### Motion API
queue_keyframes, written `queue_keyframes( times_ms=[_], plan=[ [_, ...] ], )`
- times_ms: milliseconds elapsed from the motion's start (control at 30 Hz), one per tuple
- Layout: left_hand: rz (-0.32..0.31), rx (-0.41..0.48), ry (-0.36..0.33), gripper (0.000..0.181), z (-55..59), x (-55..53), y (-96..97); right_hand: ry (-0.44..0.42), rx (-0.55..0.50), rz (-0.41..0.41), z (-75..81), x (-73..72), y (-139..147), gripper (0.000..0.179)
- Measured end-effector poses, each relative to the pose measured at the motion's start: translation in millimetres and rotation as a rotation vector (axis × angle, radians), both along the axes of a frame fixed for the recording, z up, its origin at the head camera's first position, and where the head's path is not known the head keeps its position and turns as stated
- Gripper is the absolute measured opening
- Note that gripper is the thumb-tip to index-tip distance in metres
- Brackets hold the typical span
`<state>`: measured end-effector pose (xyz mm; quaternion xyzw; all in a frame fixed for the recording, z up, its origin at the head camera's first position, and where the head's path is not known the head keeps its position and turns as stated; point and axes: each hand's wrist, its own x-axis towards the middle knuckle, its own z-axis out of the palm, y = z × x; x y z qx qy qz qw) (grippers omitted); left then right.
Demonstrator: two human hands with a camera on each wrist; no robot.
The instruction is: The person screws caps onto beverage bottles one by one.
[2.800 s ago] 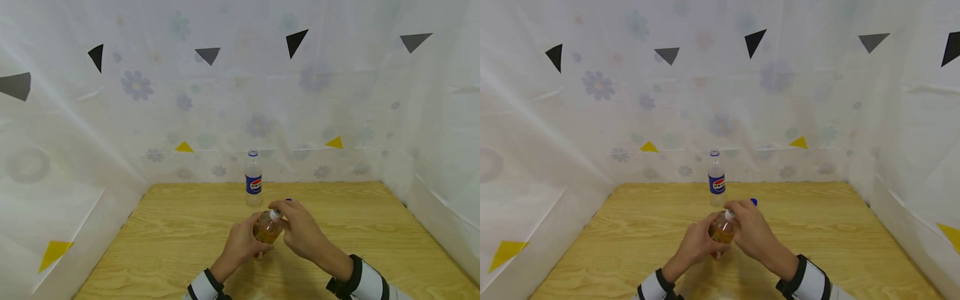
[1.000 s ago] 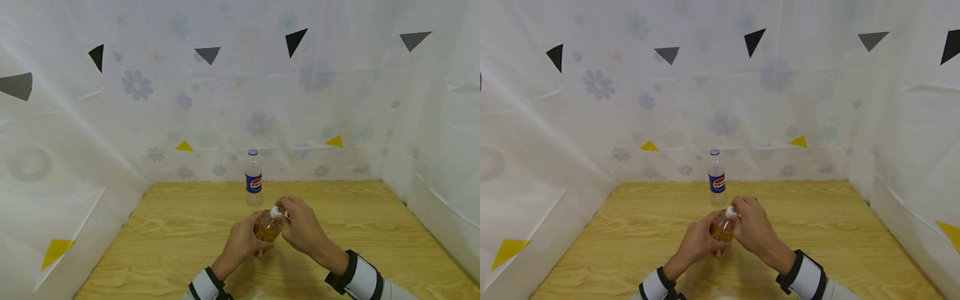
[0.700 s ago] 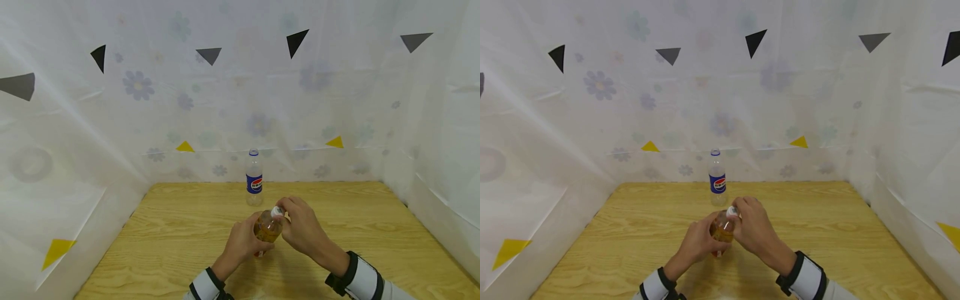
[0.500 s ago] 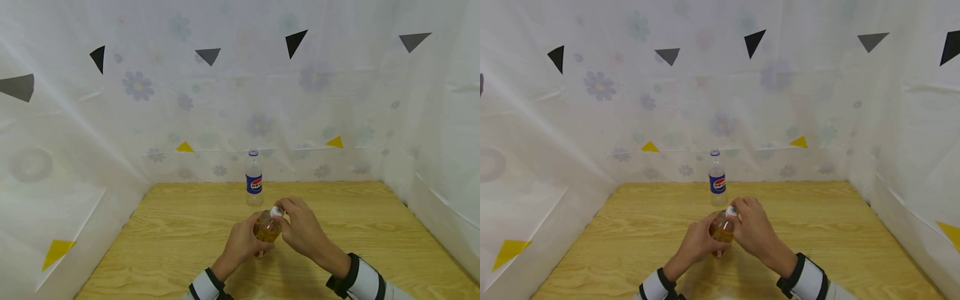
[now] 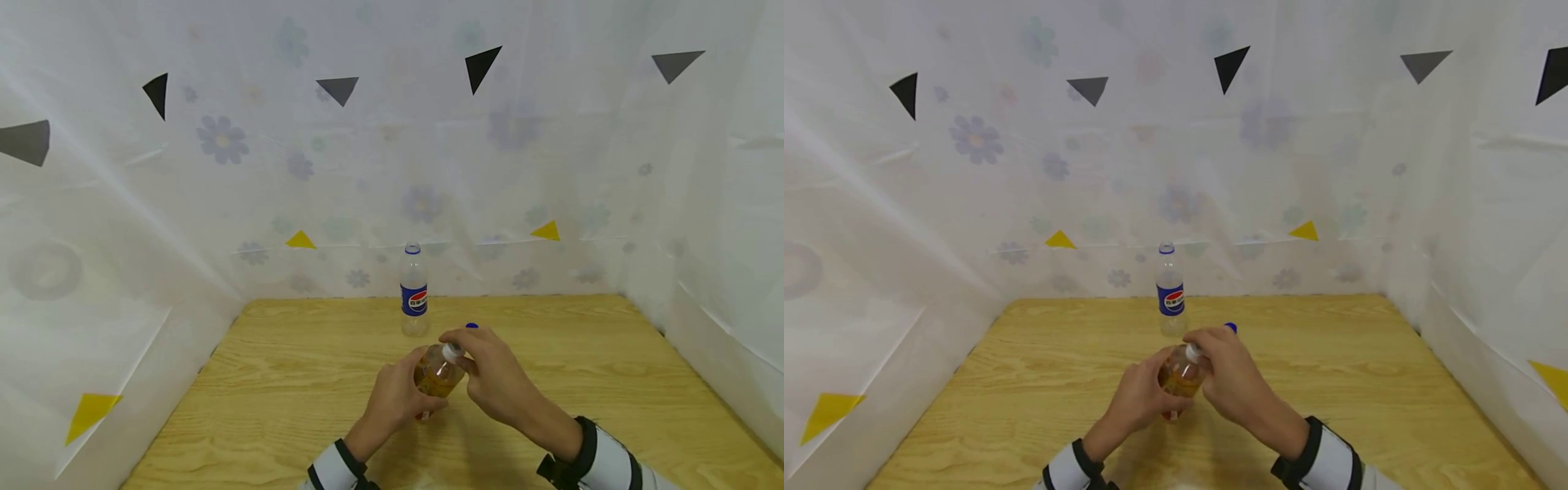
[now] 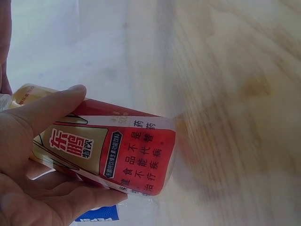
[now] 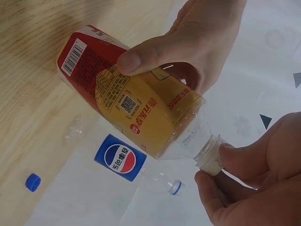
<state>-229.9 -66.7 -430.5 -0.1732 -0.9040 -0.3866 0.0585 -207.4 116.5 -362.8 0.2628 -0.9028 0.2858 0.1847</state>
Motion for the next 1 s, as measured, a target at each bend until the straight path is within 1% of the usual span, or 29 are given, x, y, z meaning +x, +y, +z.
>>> queue_keyframes(
  times_ms=[233,400,633,833,1000],
  plan=[
    [-0.006,0.000,-0.016,0.074,-1.1,-0.3,-0.6,0.063,-0.014,0.005,-5.8,-2.4,0.7,0.041],
    [-0.004,0.000,-0.016,0.074,-0.5,-0.7,-0.1,0.088,-0.025,0.000,-9.1,-4.1,0.5,0.036],
    [0.005,-0.010,-0.007,0.075,1.3,-1.1,0.6,0.073,-0.010,-0.036,-8.2,-5.1,-1.9,0.031],
    [0.002,-0.013,-0.004,0.075,1.2,-1.2,1.8,0.060,-0.001,-0.055,-7.6,-3.7,-1.9,0.033],
    [0.006,-0.012,-0.004,0.075,1.6,-0.8,1.4,0.069,0.007,-0.071,-8.6,-3.9,-3.3,0.032]
  ],
)
